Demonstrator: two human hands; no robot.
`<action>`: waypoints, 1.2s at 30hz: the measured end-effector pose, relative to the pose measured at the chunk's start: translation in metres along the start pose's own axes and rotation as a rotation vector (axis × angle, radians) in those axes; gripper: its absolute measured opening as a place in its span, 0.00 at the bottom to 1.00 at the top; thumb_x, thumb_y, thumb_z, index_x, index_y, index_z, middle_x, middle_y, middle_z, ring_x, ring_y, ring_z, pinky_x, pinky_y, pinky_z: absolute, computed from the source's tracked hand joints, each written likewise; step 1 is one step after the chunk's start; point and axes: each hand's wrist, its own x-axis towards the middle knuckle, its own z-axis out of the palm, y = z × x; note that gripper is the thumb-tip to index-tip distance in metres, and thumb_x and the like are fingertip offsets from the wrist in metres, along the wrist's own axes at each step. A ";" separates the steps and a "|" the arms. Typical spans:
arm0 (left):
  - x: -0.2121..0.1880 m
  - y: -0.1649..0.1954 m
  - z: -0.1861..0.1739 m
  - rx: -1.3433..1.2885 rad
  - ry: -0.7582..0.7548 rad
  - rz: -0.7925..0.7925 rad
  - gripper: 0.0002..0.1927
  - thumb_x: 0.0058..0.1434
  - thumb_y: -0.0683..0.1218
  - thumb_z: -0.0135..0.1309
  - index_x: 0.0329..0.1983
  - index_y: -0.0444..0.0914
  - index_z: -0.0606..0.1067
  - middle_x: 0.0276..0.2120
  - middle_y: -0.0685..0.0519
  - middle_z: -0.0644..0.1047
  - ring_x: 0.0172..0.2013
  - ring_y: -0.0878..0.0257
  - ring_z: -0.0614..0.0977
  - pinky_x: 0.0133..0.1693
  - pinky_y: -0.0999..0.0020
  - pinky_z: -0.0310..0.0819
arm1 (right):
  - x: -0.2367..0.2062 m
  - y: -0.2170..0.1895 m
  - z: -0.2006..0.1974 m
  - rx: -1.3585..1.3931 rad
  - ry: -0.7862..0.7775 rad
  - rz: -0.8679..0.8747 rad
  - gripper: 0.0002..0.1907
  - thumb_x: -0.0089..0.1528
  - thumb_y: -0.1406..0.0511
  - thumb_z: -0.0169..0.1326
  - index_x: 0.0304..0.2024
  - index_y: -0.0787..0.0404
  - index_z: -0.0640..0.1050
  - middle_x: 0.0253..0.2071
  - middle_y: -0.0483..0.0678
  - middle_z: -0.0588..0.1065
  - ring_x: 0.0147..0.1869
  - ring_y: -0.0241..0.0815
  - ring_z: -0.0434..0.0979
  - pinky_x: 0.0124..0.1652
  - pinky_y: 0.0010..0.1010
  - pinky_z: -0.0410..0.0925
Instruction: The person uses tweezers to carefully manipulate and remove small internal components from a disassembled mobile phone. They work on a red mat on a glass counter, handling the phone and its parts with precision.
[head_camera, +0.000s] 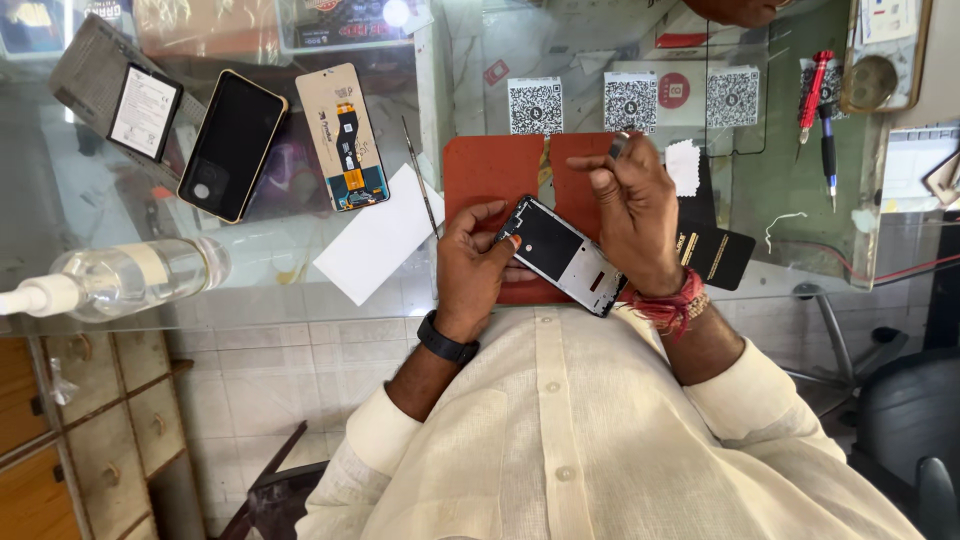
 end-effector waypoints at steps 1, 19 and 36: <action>0.001 0.000 0.000 0.001 -0.004 -0.002 0.22 0.64 0.32 0.49 0.63 0.29 0.66 0.38 0.42 0.82 0.34 0.60 0.87 0.32 0.67 0.89 | -0.003 0.002 0.002 0.004 0.000 0.106 0.08 0.75 0.71 0.51 0.46 0.68 0.80 0.36 0.48 0.74 0.34 0.34 0.69 0.38 0.25 0.70; 0.000 0.003 0.003 0.043 0.016 0.002 0.15 0.66 0.34 0.48 0.56 0.26 0.69 0.37 0.41 0.82 0.32 0.59 0.87 0.30 0.69 0.88 | -0.013 0.003 0.018 0.225 -0.143 0.221 0.06 0.65 0.74 0.59 0.44 0.70 0.78 0.43 0.51 0.81 0.46 0.36 0.84 0.46 0.24 0.78; -0.006 0.033 -0.004 0.818 0.141 0.714 0.09 0.61 0.38 0.58 0.44 0.34 0.80 0.36 0.48 0.81 0.35 0.56 0.84 0.36 0.64 0.79 | -0.029 0.033 0.017 0.481 -0.061 0.373 0.07 0.69 0.73 0.56 0.46 0.74 0.75 0.40 0.57 0.81 0.42 0.41 0.85 0.44 0.30 0.80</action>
